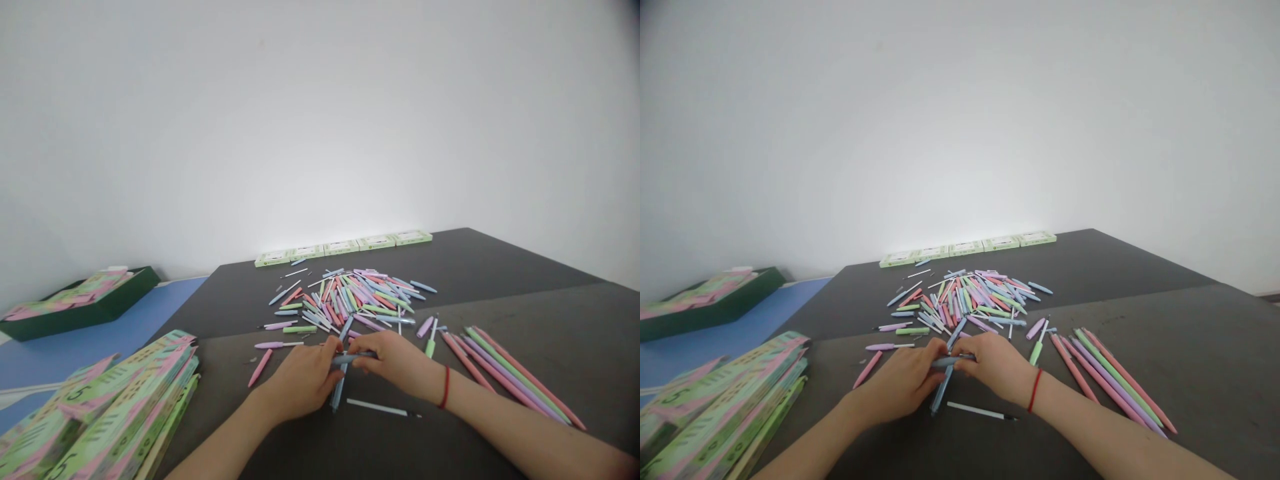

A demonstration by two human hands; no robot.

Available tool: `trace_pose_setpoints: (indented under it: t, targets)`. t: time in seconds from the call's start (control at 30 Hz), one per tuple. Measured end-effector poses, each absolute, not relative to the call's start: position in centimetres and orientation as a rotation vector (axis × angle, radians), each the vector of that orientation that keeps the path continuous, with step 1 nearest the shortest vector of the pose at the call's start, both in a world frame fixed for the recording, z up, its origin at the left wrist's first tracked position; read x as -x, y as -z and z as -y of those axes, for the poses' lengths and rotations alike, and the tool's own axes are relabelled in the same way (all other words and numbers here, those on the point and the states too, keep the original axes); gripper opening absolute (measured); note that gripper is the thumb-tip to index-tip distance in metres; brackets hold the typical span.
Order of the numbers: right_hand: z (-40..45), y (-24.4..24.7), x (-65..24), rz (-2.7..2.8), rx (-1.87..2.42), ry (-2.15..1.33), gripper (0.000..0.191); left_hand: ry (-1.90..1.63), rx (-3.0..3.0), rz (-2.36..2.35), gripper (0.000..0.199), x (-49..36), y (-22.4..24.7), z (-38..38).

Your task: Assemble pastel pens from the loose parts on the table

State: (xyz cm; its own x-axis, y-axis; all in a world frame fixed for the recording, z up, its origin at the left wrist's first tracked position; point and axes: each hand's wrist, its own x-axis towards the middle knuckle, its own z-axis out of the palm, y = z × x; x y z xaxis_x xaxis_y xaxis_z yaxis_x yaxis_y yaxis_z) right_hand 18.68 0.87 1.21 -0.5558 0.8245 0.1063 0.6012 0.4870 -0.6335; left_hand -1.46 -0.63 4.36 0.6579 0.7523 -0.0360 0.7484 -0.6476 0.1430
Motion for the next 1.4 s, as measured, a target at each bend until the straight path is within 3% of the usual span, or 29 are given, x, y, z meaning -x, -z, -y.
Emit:
trace_pose_setpoints:
  t: [0.1,0.27,0.47,0.67,1.03,1.4]
  targets:
    - [-0.6,-1.6,-18.6,2.294,1.215,-0.731,0.011,-0.041,-2.739,-1.263,0.013,1.6,-3.7,0.0]
    - [-0.8,-3.1,-19.3,2.279,1.247,-0.601,0.04,-0.2,-2.638,-1.302,0.012,2.4,-2.9,-1.0]
    - [-1.3,-3.5,-19.8,2.24,1.122,-0.524,0.008,-0.373,-2.51,-1.28,0.02,2.9,-2.8,-1.2]
    - [-0.9,-3.5,-19.7,2.203,1.083,-0.544,0.014,-0.415,-2.517,-1.28,0.008,2.9,-3.3,-0.7]
    - [-1.2,-2.6,-19.5,2.116,1.05,-0.84,0.014,-0.303,-2.596,-1.345,0.019,2.8,-3.3,-0.6]
    - [-1.7,-1.1,-19.6,2.156,1.066,-0.895,0.025,-0.186,-2.599,-1.365,0.017,2.5,-2.2,-0.7]
